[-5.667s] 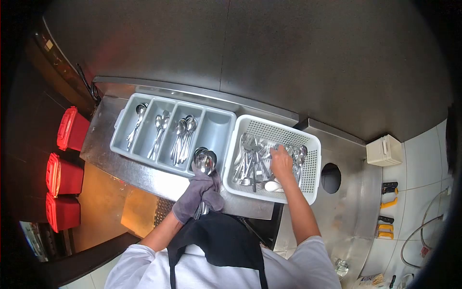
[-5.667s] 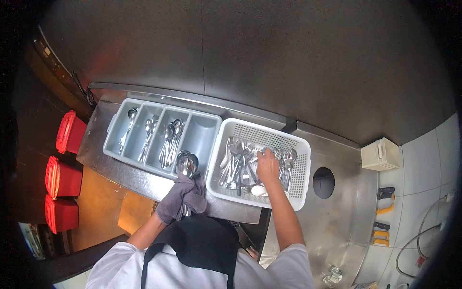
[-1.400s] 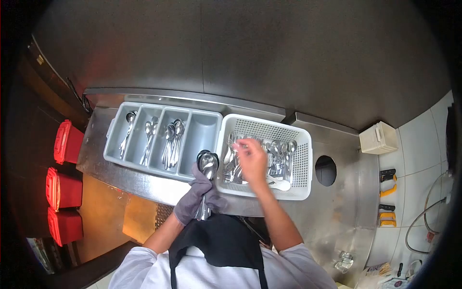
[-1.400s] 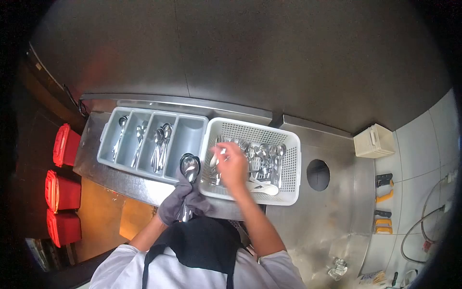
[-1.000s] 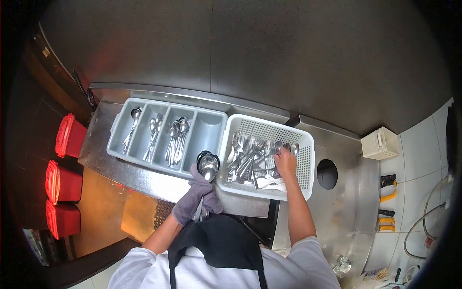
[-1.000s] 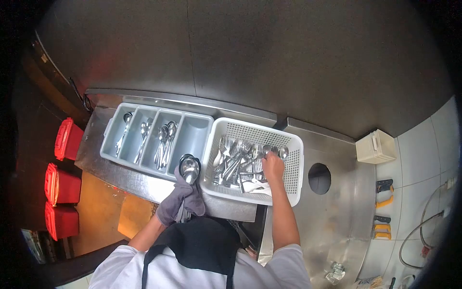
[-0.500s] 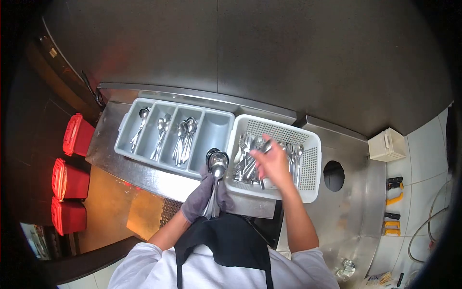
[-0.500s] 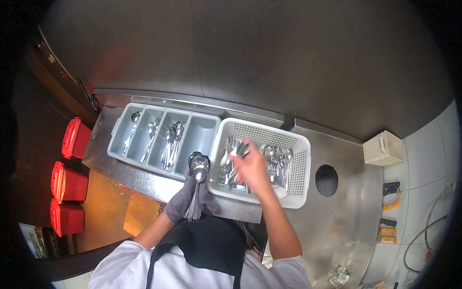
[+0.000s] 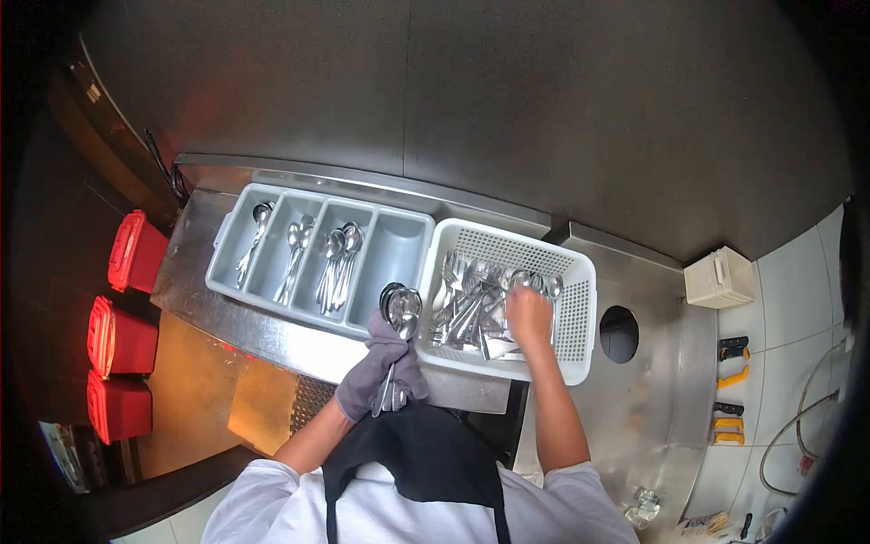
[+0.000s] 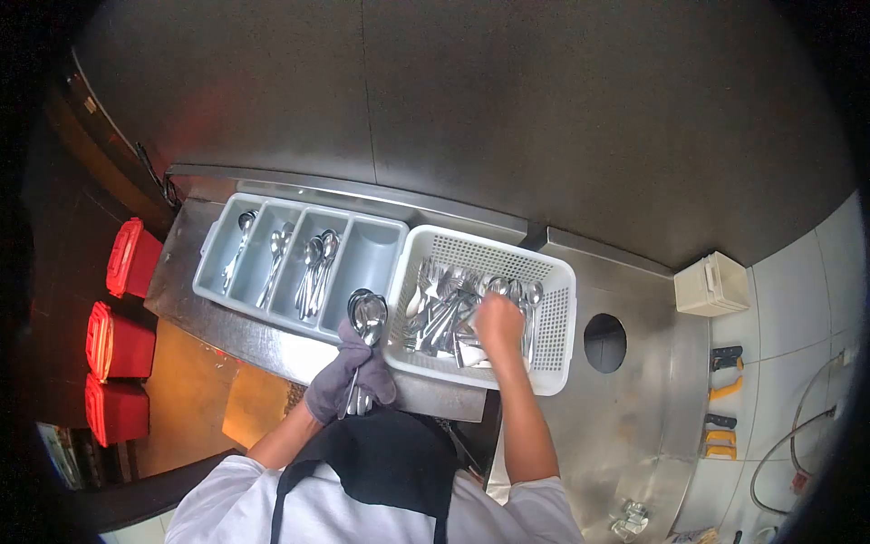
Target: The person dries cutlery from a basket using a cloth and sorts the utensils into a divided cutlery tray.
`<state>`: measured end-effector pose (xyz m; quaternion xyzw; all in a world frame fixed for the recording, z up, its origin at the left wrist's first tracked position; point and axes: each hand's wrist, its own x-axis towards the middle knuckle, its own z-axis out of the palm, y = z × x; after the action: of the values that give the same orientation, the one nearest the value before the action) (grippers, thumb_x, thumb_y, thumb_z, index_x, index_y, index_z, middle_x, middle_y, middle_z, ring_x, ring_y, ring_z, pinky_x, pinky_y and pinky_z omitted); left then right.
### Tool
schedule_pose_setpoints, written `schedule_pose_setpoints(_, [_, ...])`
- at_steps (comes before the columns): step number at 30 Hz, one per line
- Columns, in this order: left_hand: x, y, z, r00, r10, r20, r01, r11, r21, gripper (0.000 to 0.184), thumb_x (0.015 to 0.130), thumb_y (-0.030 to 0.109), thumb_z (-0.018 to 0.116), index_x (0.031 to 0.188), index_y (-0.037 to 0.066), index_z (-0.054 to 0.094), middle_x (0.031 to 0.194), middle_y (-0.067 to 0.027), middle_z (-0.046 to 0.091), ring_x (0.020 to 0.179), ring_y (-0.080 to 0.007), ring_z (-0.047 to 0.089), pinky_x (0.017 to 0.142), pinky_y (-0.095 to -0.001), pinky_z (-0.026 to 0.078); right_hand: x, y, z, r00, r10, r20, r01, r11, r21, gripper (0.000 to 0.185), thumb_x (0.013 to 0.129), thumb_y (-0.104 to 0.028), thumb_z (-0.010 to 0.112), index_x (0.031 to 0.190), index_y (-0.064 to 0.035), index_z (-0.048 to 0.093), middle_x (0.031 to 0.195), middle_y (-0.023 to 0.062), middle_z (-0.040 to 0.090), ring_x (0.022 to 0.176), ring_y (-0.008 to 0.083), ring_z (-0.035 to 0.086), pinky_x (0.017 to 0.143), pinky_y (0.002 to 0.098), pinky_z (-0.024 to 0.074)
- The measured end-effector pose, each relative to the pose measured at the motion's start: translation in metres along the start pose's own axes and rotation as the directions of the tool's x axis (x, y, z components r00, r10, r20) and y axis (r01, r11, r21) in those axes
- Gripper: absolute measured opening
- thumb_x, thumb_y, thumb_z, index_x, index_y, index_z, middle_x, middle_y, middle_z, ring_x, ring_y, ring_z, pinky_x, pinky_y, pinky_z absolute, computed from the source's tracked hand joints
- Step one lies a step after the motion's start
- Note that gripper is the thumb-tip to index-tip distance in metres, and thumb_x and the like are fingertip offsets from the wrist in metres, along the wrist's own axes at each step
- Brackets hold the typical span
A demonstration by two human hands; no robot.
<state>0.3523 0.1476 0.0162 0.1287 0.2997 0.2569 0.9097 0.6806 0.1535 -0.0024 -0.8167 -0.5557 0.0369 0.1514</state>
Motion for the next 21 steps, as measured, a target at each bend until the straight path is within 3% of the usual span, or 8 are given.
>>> schedule_pose_setpoints(2, [0.006, -0.003, -0.014, 0.996, -0.048, -0.076, 0.04, 0.993, -0.108, 0.024, 0.102, 0.022, 0.053, 0.115, 0.004, 0.06, 0.095, -0.009, 0.067, 0.084, -0.0203, 0.066, 0.079, -0.0336, 0.056, 0.003, 0.038, 0.018, 0.961, 0.207, 0.184, -0.165, 0.961, -0.222, 0.021, 0.083, -0.023, 0.073, 0.09, -0.0038, 0.076, 0.09, 0.0201, 0.074, 0.085, 0.0416, 0.071, 0.077, 0.0502, 0.0561])
schedule_pose_setpoints(5, [-0.004, 0.005, -0.002, 0.994, -0.064, -0.089, 0.052, 0.989, -0.135, 0.023, 0.102, 0.021, 0.053, 0.116, 0.004, 0.06, 0.096, -0.0095, 0.068, 0.084, -0.0199, 0.067, 0.079, -0.0338, 0.056, -0.003, 0.062, 0.039, 0.95, 0.203, 0.238, -0.163, 0.971, -0.177, 0.023, 0.08, -0.026, 0.074, 0.086, -0.0032, 0.077, 0.089, 0.0203, 0.074, 0.086, 0.0417, 0.071, 0.079, 0.0506, 0.0558])
schedule_pose_setpoints(8, [0.004, -0.006, -0.031, 0.991, 0.057, -0.123, -0.053, 0.998, 0.036, 0.023, 0.102, 0.022, 0.053, 0.115, 0.005, 0.061, 0.096, -0.0089, 0.068, 0.084, -0.0191, 0.067, 0.079, -0.0335, 0.056, -0.003, 0.06, 0.038, 0.957, 0.188, 0.22, -0.167, 0.98, -0.11, 0.023, 0.081, -0.022, 0.073, 0.088, -0.0002, 0.074, 0.092, 0.0222, 0.073, 0.089, 0.0409, 0.07, 0.081, 0.0495, 0.0559])
schedule_pose_setpoints(11, [-0.001, 0.002, -0.021, 0.988, 0.013, -0.154, -0.013, 1.0, -0.004, 0.022, 0.102, 0.023, 0.052, 0.112, 0.005, 0.062, 0.096, -0.0079, 0.068, 0.084, -0.0182, 0.067, 0.078, -0.0326, 0.055, -0.004, 0.07, 0.024, 0.98, 0.125, -0.153, -0.134, 0.99, -0.051, 0.023, 0.081, -0.019, 0.074, 0.093, 0.0002, 0.071, 0.098, 0.023, 0.071, 0.093, 0.0403, 0.07, 0.082, 0.0497, 0.0554])
schedule_pose_setpoints(13, [0.003, -0.007, -0.032, 0.977, 0.138, -0.161, -0.103, 0.972, 0.21, 0.023, 0.103, 0.024, 0.052, 0.11, 0.005, 0.063, 0.096, -0.0074, 0.068, 0.084, -0.0173, 0.067, 0.078, -0.0315, 0.055, 0.003, 0.092, 0.03, 0.964, 0.262, -0.045, -0.265, 0.955, -0.13, 0.029, 0.08, -0.014, 0.073, 0.105, -0.0008, 0.065, 0.1, 0.0246, 0.069, 0.094, 0.0416, 0.069, 0.081, 0.0511, 0.0548])
schedule_pose_setpoints(15, [0.003, -0.006, -0.03, 0.98, 0.128, -0.154, -0.093, 0.972, 0.217, 0.024, 0.104, 0.024, 0.05, 0.11, 0.006, 0.063, 0.096, -0.007, 0.068, 0.085, -0.0164, 0.067, 0.077, -0.0307, 0.055, 0.005, 0.107, 0.035, 0.951, 0.308, 0.013, -0.304, 0.945, -0.123, 0.033, 0.08, -0.012, 0.072, 0.109, -0.0007, 0.064, 0.098, 0.0258, 0.069, 0.094, 0.0426, 0.068, 0.081, 0.0515, 0.0547])
schedule_pose_setpoints(17, [-0.011, 0.013, 0.013, 0.99, -0.017, -0.141, 0.018, 1.0, 0.009, 0.025, 0.104, 0.025, 0.049, 0.11, 0.006, 0.063, 0.096, -0.0068, 0.068, 0.085, -0.0157, 0.067, 0.077, -0.03, 0.055, 0.004, 0.101, 0.019, 0.955, 0.294, 0.049, -0.29, 0.955, -0.062, 0.034, 0.08, -0.008, 0.067, 0.112, 0.0016, 0.061, 0.102, 0.0281, 0.069, 0.094, 0.0441, 0.068, 0.082, 0.0519, 0.0549])
schedule_pose_setpoints(21, [-0.012, 0.014, 0.003, 0.998, -0.021, -0.054, 0.024, 0.998, 0.056, 0.025, 0.105, 0.026, 0.049, 0.111, 0.006, 0.063, 0.097, -0.0063, 0.067, 0.085, -0.0151, 0.066, 0.077, -0.0296, 0.055, 0.008, 0.108, 0.017, 0.935, 0.352, -0.039, -0.353, 0.935, -0.024, 0.03, 0.08, -0.002, 0.062, 0.11, 0.0034, 0.06, 0.104, 0.0276, 0.069, 0.095, 0.0452, 0.068, 0.083, 0.0526, 0.0547])
